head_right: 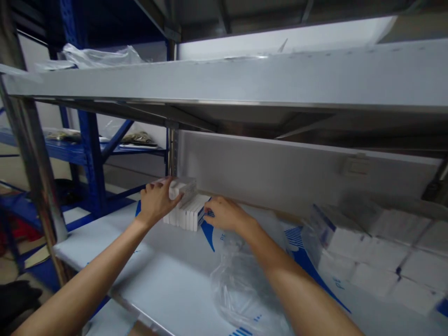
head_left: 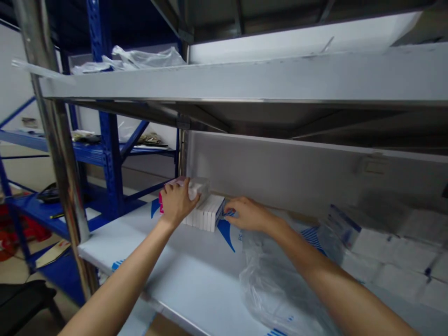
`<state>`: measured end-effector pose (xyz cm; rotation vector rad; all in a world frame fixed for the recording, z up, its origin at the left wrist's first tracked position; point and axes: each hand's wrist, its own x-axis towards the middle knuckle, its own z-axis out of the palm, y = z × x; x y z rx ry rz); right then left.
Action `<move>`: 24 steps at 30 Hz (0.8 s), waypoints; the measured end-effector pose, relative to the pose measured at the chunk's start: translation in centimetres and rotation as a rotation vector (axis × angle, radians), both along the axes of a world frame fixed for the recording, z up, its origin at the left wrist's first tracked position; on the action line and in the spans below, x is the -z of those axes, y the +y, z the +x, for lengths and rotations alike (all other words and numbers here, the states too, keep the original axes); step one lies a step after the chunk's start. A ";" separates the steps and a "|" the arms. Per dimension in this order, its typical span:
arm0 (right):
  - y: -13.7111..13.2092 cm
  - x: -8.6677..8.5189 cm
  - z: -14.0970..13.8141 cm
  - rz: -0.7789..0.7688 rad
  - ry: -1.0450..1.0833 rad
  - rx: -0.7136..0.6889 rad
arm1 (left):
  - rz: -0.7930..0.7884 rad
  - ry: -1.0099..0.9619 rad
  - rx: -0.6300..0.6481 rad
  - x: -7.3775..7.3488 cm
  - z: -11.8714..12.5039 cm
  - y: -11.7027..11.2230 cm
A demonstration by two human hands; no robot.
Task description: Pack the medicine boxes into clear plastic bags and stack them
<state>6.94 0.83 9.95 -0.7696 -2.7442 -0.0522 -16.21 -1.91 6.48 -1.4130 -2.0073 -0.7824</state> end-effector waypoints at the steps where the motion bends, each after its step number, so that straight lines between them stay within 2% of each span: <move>1: 0.1 0.0 -0.7 -0.005 0.008 -0.011 | -0.050 0.007 -0.005 -0.3 -0.2 0.3; 5: -0.5 0.2 -1.4 -0.010 0.044 -0.024 | -0.102 0.057 0.100 -1.2 0.4 0.9; 10: -0.7 0.3 2.5 0.012 0.202 0.138 | -0.017 0.105 0.340 -1.7 2.4 -0.9; 13: -0.2 0.5 6.5 -0.028 0.440 0.271 | 0.103 0.035 0.589 -2.4 3.9 -3.1; 15: -0.4 0.4 9.6 -0.131 0.602 0.293 | 0.152 -0.118 0.810 -3.1 5.0 -4.7; 18: -2.4 0.1 13.8 -0.416 0.668 0.127 | 0.064 -0.361 1.184 -3.8 6.4 -6.6; 20: -4.7 -0.1 16.0 -0.495 0.573 0.008 | 0.028 -0.318 1.354 -3.7 7.2 -7.6; 21: -6.0 -0.1 16.9 -0.434 0.510 -0.005 | 0.030 -0.230 1.404 -3.5 7.6 -8.0; 22: -7.3 0.0 17.6 -0.297 0.468 0.017 | 0.052 -0.109 1.426 -3.1 7.9 -8.3; 24: -9.6 0.5 18.8 0.090 0.395 0.075 | 0.125 0.175 1.400 -2.2 8.5 -8.9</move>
